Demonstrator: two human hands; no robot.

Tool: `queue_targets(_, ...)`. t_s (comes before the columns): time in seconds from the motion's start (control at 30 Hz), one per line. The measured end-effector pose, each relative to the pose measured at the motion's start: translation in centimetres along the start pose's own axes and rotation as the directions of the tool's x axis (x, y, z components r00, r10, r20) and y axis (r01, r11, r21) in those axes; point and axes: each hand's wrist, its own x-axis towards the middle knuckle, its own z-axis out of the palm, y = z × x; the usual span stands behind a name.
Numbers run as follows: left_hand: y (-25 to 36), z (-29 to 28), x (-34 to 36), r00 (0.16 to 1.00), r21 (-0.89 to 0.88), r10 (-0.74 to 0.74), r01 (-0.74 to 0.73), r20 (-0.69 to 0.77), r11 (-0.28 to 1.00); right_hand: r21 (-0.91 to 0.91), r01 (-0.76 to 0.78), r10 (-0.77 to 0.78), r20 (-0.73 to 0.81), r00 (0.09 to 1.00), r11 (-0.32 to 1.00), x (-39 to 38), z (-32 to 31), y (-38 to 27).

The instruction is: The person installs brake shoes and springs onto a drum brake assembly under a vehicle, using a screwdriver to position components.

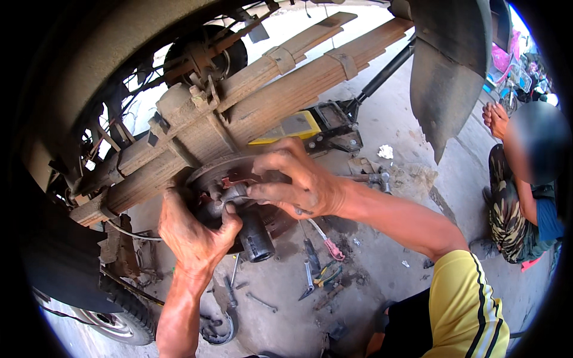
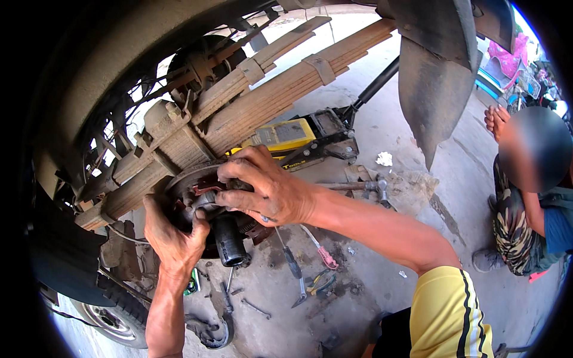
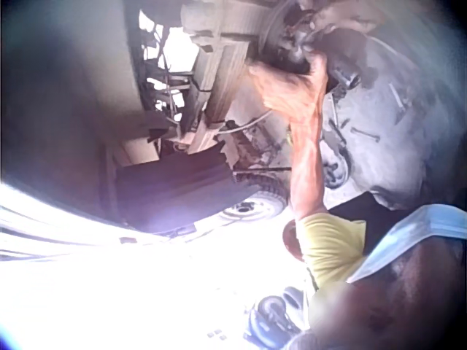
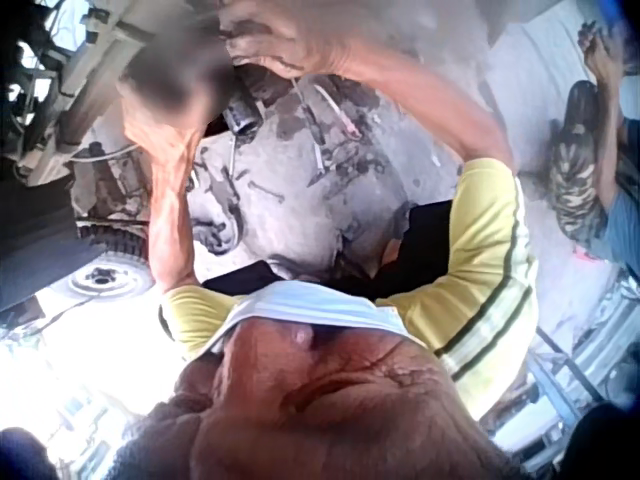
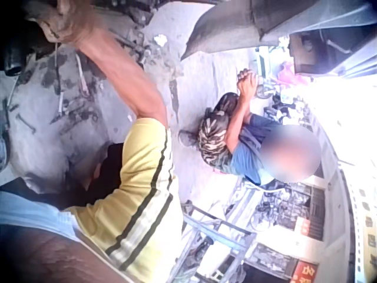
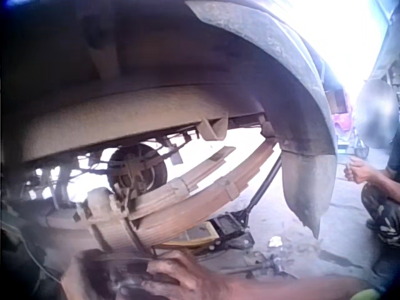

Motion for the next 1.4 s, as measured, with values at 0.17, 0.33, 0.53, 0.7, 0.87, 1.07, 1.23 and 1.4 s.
queue_targets(0.17, 0.2, 0.3, 0.0, 1.000, -0.034, -0.010, 0.009, -0.022, 0.999, 0.006, -0.052, 0.052, 0.022, 0.998, 0.999, 0.2, -0.5, -0.5)
queue_targets(0.33, 0.3, 0.1, 0.3, 0.999, -0.040, 0.037, -0.037, 0.015, 0.999, 0.048, -0.109, 0.109, -0.005, 0.994, 0.993, 0.9, -0.8, -1.6)
queue_targets(0.53, 0.1, -0.4, 0.4, 0.996, -0.018, 0.082, -0.082, 0.034, 0.997, 0.121, -0.138, 0.144, -0.038, 0.989, 0.983, 1.2, -0.2, -1.7)
queue_targets(0.7, -0.5, 0.2, 0.1, 0.998, -0.059, 0.055, -0.053, 0.029, 0.997, 0.130, -0.159, 0.161, -0.007, 0.987, 0.979, 1.0, -0.3, -1.5)
queue_targets(0.87, -0.9, 0.2, -0.2, 0.995, -0.026, 0.102, -0.102, 0.004, 0.994, 0.072, -0.104, 0.105, -0.013, 0.994, 0.992, 1.3, -0.3, -1.5)
queue_targets(1.07, -0.7, 0.1, -0.6, 0.999, -0.067, -0.014, 0.017, 0.046, 0.998, 0.058, -0.054, 0.055, -0.016, 0.998, 0.997, 1.4, -0.2, -1.2)
queue_targets(1.23, -0.8, -0.2, -0.7, 0.997, -0.036, -0.007, 0.010, 0.071, 0.999, 0.049, -0.035, 0.036, -0.004, 0.999, 0.998, 1.5, -0.3, -1.3)
queue_targets(1.4, -0.7, 0.0, -0.6, 0.999, -0.059, 0.005, -0.003, 0.037, 0.998, 0.078, -0.056, 0.055, 0.015, 0.998, 0.995, 1.6, -0.4, -1.3)
